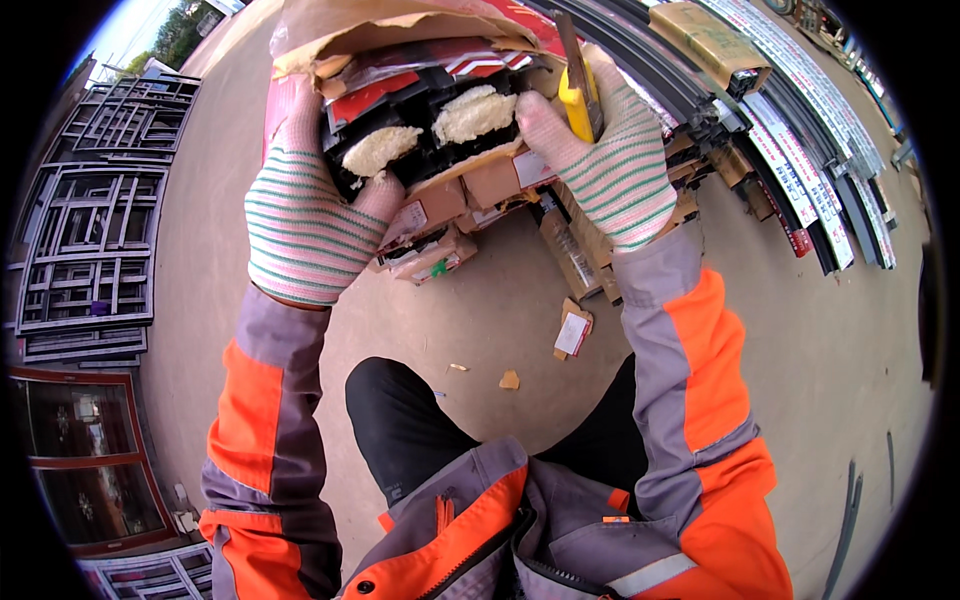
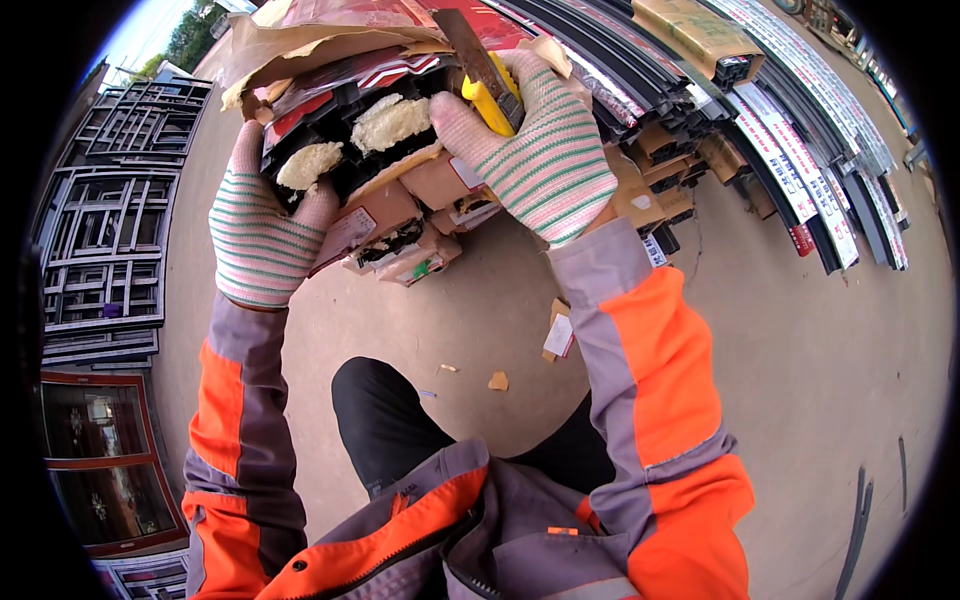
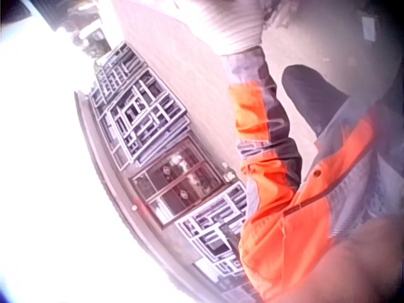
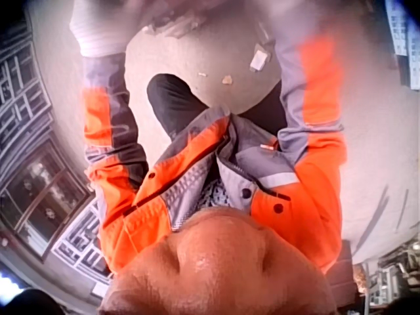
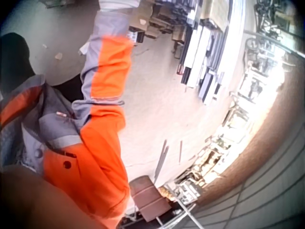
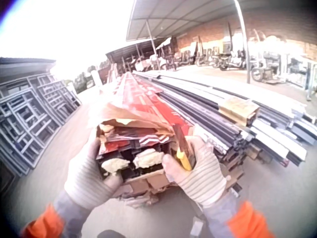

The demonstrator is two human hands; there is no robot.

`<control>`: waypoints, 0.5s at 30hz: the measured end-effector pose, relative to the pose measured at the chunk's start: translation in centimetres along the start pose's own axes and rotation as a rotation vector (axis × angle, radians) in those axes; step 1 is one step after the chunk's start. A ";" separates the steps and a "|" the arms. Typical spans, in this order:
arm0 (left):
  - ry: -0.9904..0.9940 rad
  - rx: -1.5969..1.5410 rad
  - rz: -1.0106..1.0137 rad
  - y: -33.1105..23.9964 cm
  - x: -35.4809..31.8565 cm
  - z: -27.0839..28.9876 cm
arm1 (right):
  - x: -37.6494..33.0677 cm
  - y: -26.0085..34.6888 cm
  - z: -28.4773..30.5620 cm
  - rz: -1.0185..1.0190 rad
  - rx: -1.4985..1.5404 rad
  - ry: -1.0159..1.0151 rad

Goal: The person walks through a workshop area and approaches a stack of red-wrapped materials. Using a yellow utility knife, they cut through the plastic wrapping and cardboard ends to reveal black profiles with foam inserts inside.

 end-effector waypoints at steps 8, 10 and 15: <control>0.035 -0.113 0.070 0.3 -0.5 -0.4 | -1.1 1.3 -0.6 0.099 -0.263 0.027; 0.028 -0.077 0.057 0.2 -0.3 -0.9 | -1.0 0.7 -0.3 0.016 -0.226 0.065; 0.030 0.004 0.028 0.5 -0.6 -0.4 | -1.1 0.3 -1.2 -0.021 -0.055 0.168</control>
Point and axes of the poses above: each hand's wrist, its own x-axis towards the middle knuckle, its own z-axis out of the back of the hand, y = z × x, the point moved 8 cm from there along x, towards the middle knuckle, and after that the axes turned 3 degrees about -y, right-handed, at the moved point
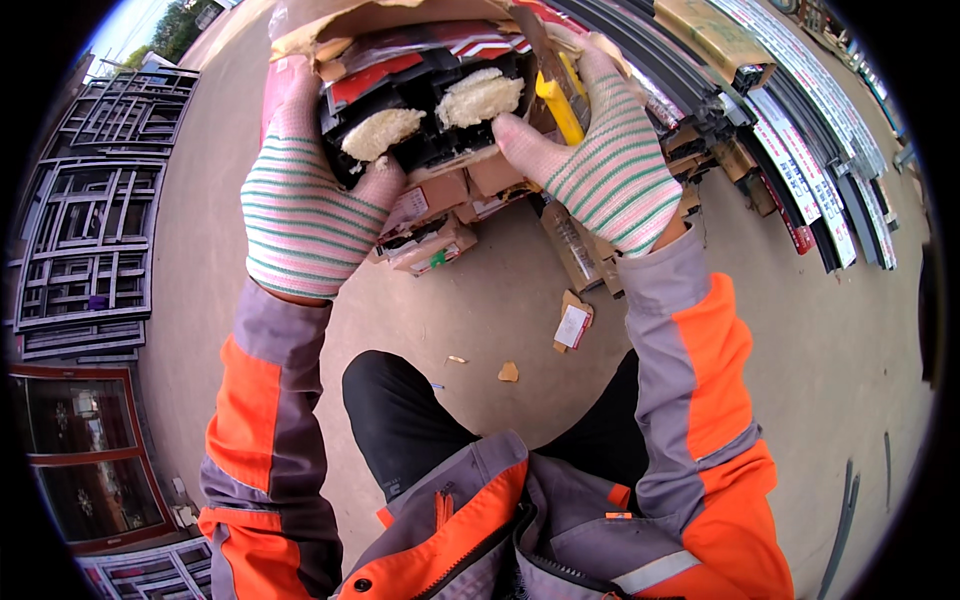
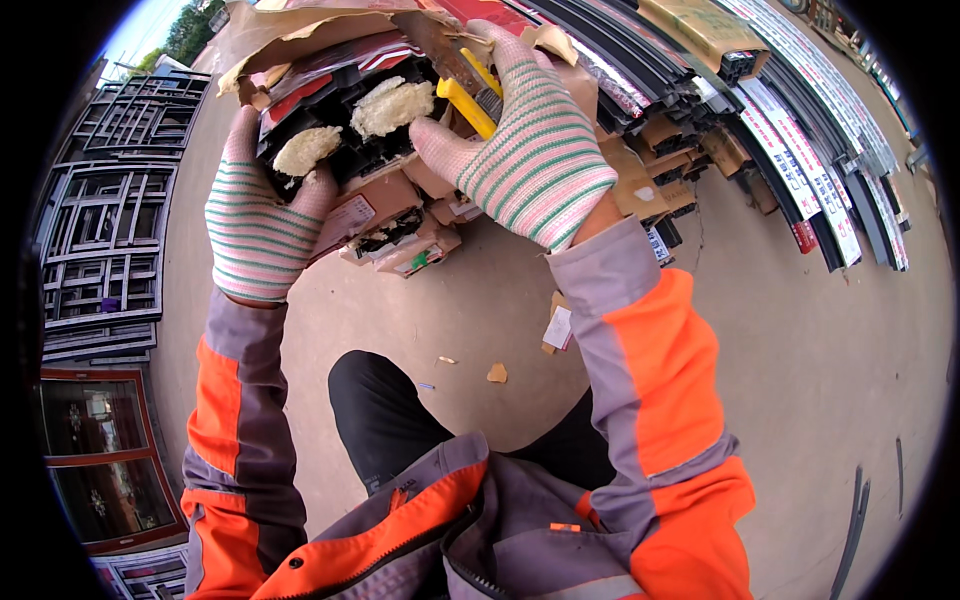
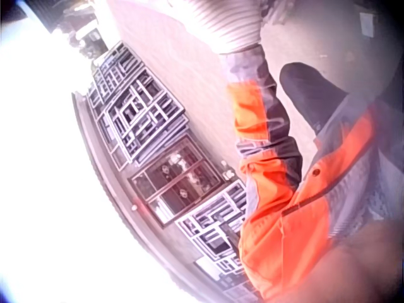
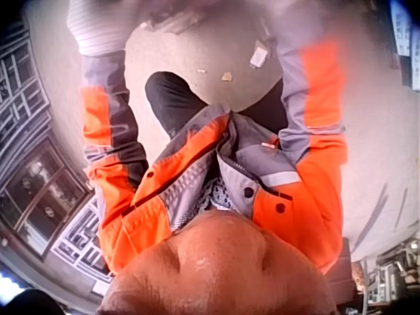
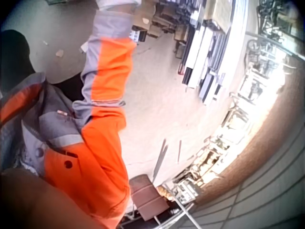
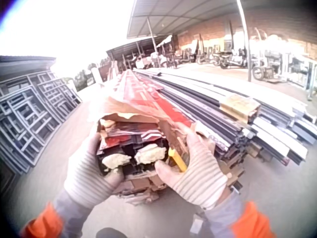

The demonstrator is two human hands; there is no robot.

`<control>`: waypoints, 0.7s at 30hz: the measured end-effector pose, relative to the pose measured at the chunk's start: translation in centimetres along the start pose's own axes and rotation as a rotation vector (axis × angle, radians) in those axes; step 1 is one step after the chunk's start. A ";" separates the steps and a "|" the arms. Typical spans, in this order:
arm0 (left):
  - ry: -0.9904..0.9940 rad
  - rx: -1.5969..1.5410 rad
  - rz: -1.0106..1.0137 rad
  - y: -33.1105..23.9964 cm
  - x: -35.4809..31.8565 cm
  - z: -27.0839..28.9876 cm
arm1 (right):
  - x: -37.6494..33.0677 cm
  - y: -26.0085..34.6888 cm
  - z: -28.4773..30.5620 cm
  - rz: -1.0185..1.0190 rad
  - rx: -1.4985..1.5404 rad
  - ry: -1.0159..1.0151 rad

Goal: The person walks through a workshop area and approaches a stack of red-wrapped materials. Using a yellow utility knife, they cut through the plastic wrapping and cardboard ends to reveal black profiles with foam inserts inside.

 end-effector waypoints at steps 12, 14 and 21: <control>-0.041 -0.107 0.031 -0.6 0.3 0.3 | 0.5 1.0 0.2 -0.029 -0.188 0.026; -0.056 -0.087 0.032 -0.3 0.1 0.3 | 0.7 0.8 0.1 -0.117 -0.229 0.053; -0.047 -0.010 0.039 -0.5 0.3 0.5 | 0.6 0.2 -0.5 -0.243 -0.349 -0.005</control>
Point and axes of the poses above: each hand's wrist, its own x-axis towards the middle knuckle, its own z-axis out of the back of the hand, y = z × x, the point moved 8 cm from there along x, towards the middle knuckle, and after that the axes turned 3 degrees about -y, right-handed, at the moved point
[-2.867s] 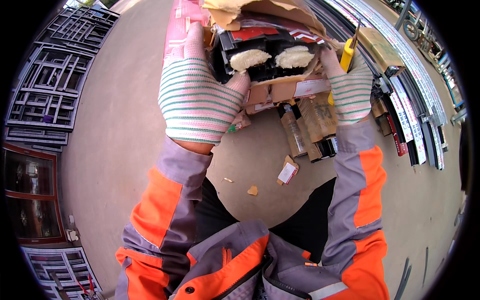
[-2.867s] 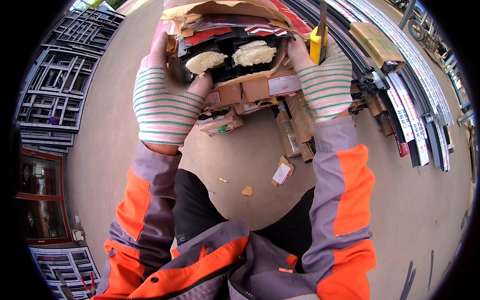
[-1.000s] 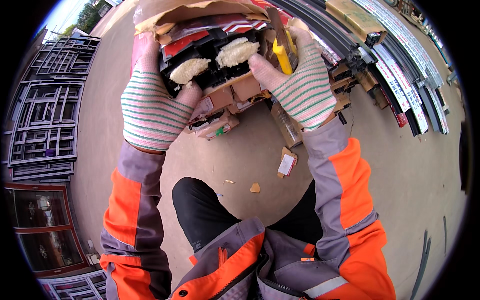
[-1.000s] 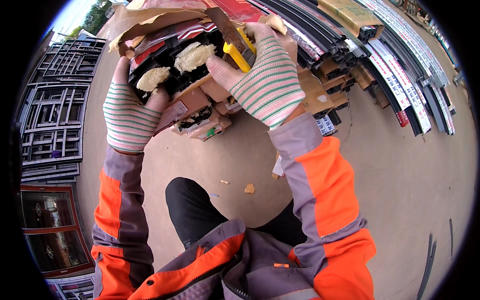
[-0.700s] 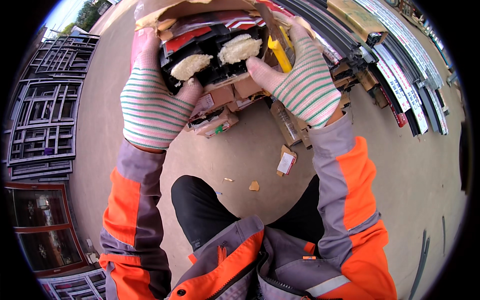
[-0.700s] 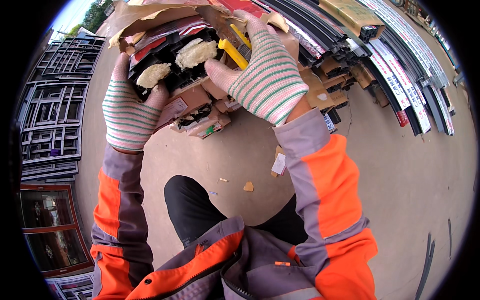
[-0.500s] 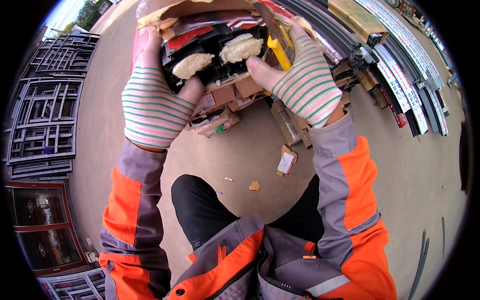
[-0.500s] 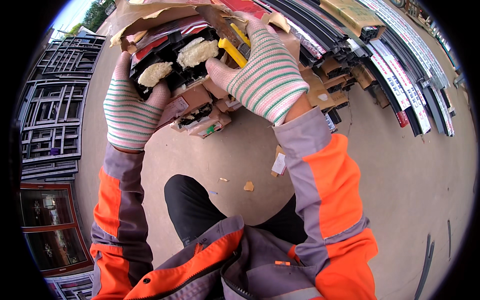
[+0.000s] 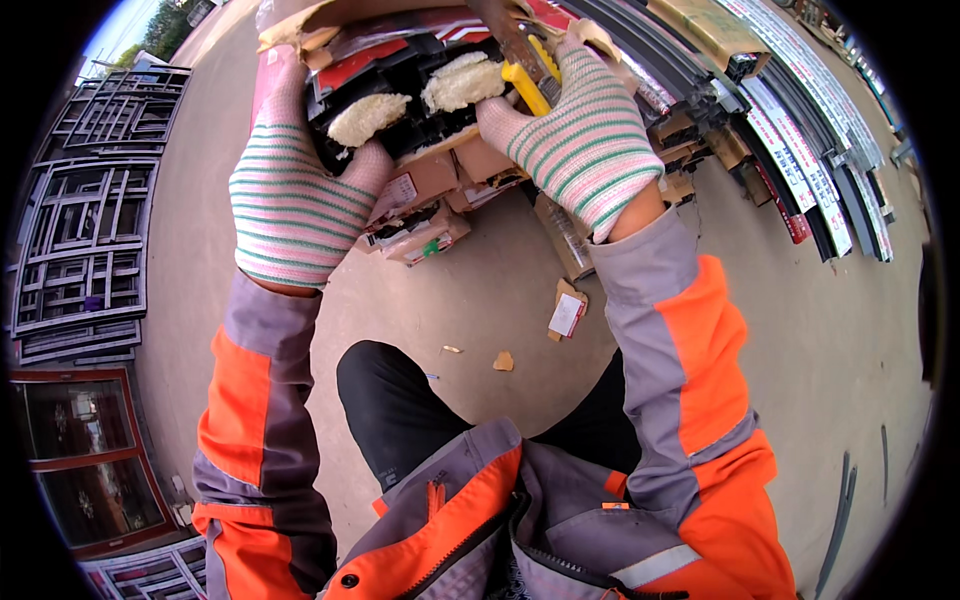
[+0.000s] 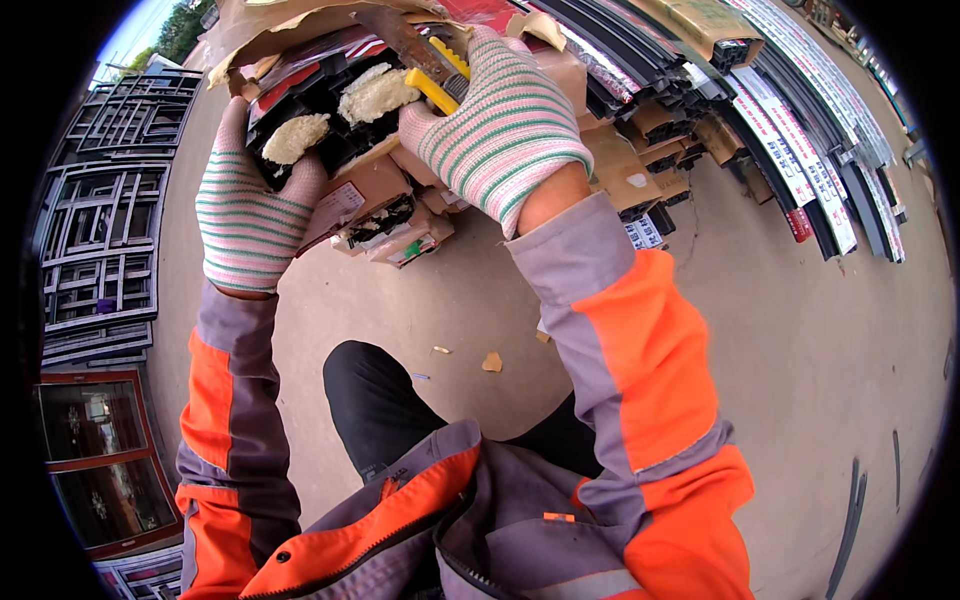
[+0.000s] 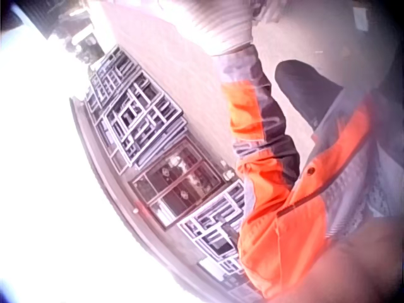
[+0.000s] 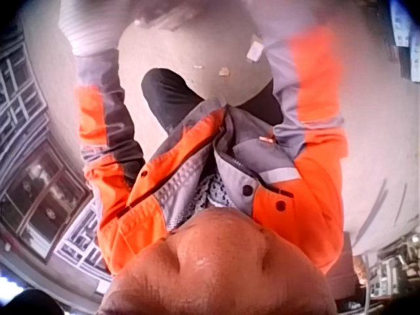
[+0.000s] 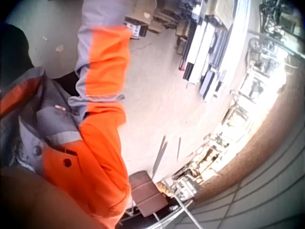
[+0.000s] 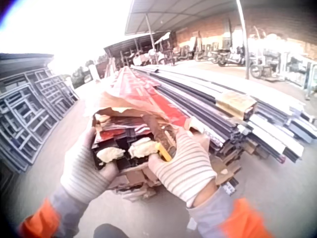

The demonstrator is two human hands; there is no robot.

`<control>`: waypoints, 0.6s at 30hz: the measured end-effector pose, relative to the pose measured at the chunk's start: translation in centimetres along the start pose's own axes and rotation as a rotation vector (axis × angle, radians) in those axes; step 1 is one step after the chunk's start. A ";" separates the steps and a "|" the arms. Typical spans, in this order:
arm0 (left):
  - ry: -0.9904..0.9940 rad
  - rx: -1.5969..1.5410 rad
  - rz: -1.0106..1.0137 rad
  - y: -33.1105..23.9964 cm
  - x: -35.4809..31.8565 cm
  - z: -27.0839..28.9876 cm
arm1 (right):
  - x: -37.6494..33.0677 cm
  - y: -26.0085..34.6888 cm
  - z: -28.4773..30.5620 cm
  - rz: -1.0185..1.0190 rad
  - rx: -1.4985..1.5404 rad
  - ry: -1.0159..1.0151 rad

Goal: The person walks through a workshop area and approaches a stack of red-wrapped materials. Using a yellow utility knife, they cut through the plastic wrapping and cardboard ends to reveal black profiles with foam inserts inside.

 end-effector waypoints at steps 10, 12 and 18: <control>0.054 -0.091 0.019 0.4 0.0 -0.2 | -0.1 0.2 -0.3 -0.016 0.073 -0.006; 0.081 -0.118 0.028 -0.1 0.1 -0.9 | -0.2 -0.5 -0.2 -0.042 0.059 0.013; 0.084 -0.138 0.017 -0.6 0.3 -0.9 | -0.1 -0.8 0.2 -0.106 0.094 0.072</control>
Point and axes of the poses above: each hand's wrist, its own x-axis towards the middle knuckle, its own z-axis out of the back of the hand, y = z × x, the point moved 8 cm from there along x, towards the middle knuckle, and after that the axes turned 3 degrees about -y, right-handed, at the moved point
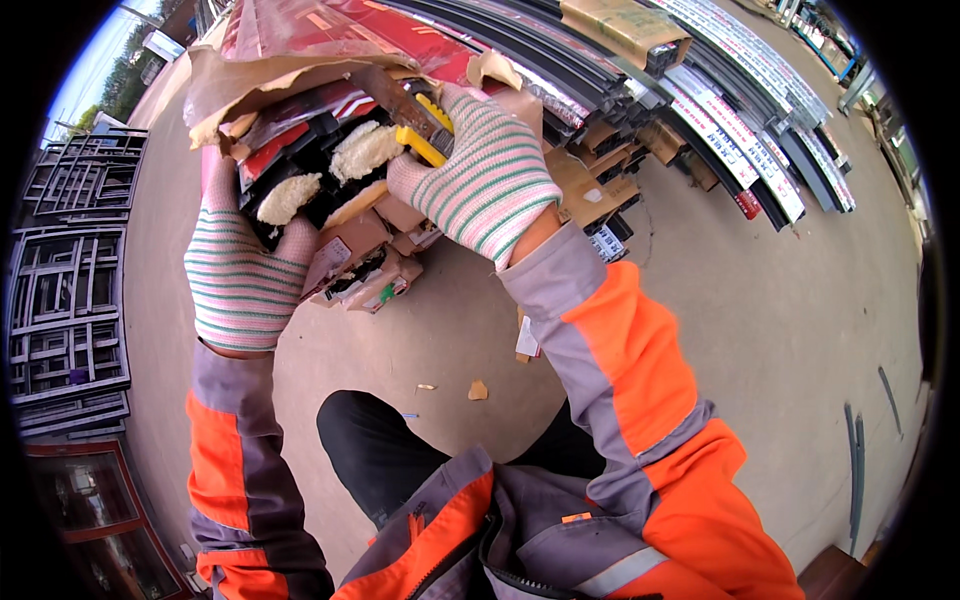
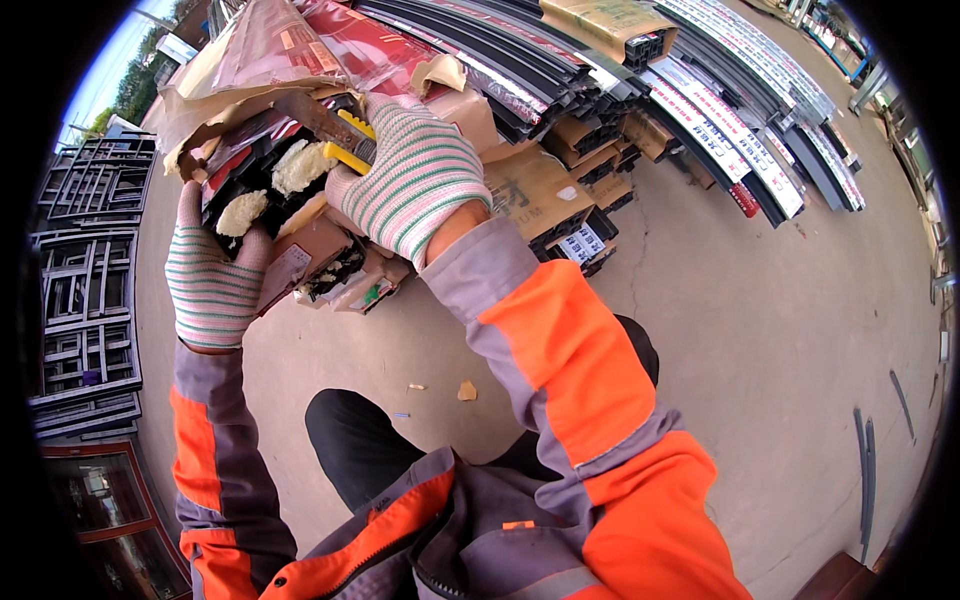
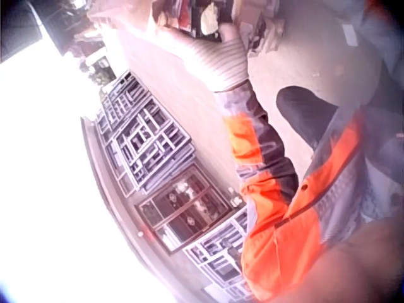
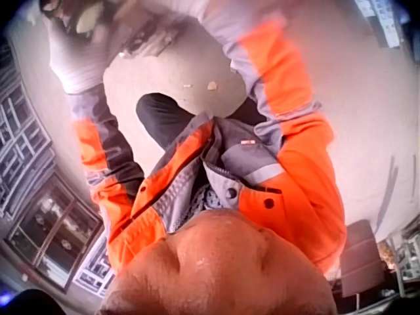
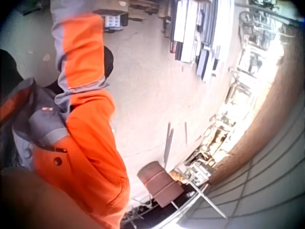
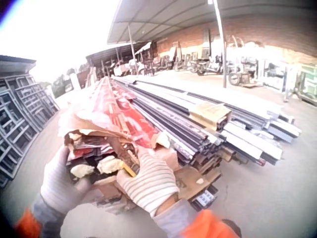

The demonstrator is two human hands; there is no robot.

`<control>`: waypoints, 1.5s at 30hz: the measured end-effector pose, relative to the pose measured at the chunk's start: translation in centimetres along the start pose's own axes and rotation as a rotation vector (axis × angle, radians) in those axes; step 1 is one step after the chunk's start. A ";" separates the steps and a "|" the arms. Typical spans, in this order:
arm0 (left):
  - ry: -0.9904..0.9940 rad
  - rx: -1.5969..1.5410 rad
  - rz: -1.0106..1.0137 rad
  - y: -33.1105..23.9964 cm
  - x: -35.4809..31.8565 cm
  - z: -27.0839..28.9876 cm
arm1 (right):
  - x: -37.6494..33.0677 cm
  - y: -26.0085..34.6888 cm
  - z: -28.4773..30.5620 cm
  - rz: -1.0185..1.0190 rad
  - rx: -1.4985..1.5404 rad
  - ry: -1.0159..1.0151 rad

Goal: The person walks through a workshop area and approaches a stack of red-wrapped materials. Using a yellow utility knife, they cut through the plastic wrapping and cardboard ends to reveal black profiles with foam inserts inside.

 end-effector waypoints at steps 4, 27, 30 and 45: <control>-0.009 -0.059 0.089 0.0 -0.1 1.3 | -0.4 0.7 -1.0 0.036 0.029 -0.052; -0.129 0.025 -0.025 0.4 -0.3 1.4 | -2.6 -2.3 -1.5 -0.033 0.447 -0.109; -0.082 0.071 -0.003 1.1 -0.3 1.1 | -3.1 -1.2 1.4 0.121 0.356 -0.241; -0.002 -0.024 -0.006 0.8 0.0 1.5 | 5.3 15.5 -1.5 0.810 -0.459 0.080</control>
Point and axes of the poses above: each hand's wrist, its own x-axis towards the middle knuckle, its own z-axis out of the back of the hand, y = z × x, the point moved 8 cm from there along x, towards the middle knuckle, and after that the axes turned 3 degrees about -y, right-handed, at the moved point
